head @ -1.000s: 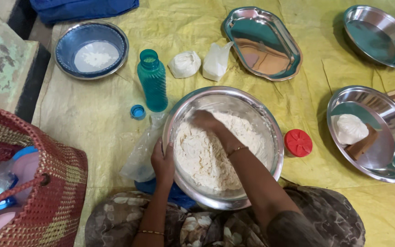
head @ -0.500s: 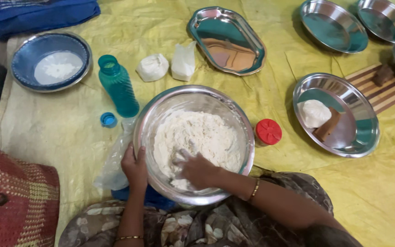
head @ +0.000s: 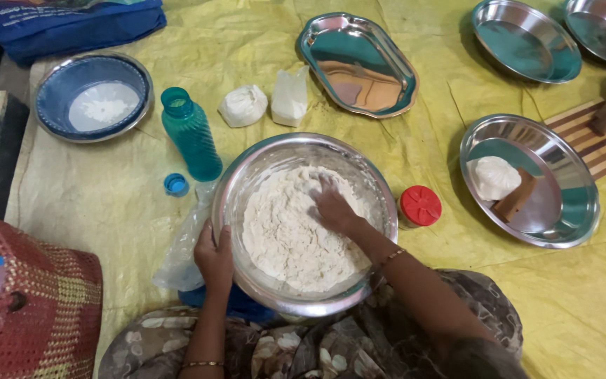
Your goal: The person kneads a large quantity of dough in a metal bowl using both hands. They periodically add water from a blue bottle to adjust the consistency. The task continues with repetitive kneading motions throughout the clip.
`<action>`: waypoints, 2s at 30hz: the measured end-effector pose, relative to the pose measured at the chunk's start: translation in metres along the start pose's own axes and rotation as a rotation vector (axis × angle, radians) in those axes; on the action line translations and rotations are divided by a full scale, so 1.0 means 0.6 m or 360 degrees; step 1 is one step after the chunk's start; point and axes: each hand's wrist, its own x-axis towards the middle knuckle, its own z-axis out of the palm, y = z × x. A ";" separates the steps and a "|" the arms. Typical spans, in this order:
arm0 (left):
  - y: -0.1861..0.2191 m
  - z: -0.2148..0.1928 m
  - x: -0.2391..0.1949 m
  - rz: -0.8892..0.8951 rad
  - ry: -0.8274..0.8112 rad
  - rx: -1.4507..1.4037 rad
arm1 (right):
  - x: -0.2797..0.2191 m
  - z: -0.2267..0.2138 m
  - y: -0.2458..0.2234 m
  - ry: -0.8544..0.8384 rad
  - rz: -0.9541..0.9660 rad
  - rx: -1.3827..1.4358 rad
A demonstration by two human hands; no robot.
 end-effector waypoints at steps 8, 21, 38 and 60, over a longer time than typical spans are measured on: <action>0.001 0.007 -0.007 -0.0032 0.0054 -0.0289 | 0.081 -0.012 -0.174 -0.0341 0.0264 -0.0038; -0.004 0.006 -0.012 -0.0072 0.0019 -0.0255 | -0.096 -0.131 -0.171 -0.0854 -0.0010 -0.0109; -0.009 0.009 -0.010 -0.0016 0.0076 -0.0166 | 0.006 -0.093 -0.064 0.0173 0.0514 0.0280; -0.002 -0.016 -0.009 0.0186 0.0388 0.0304 | -0.063 0.002 -0.011 0.0241 0.0089 0.0113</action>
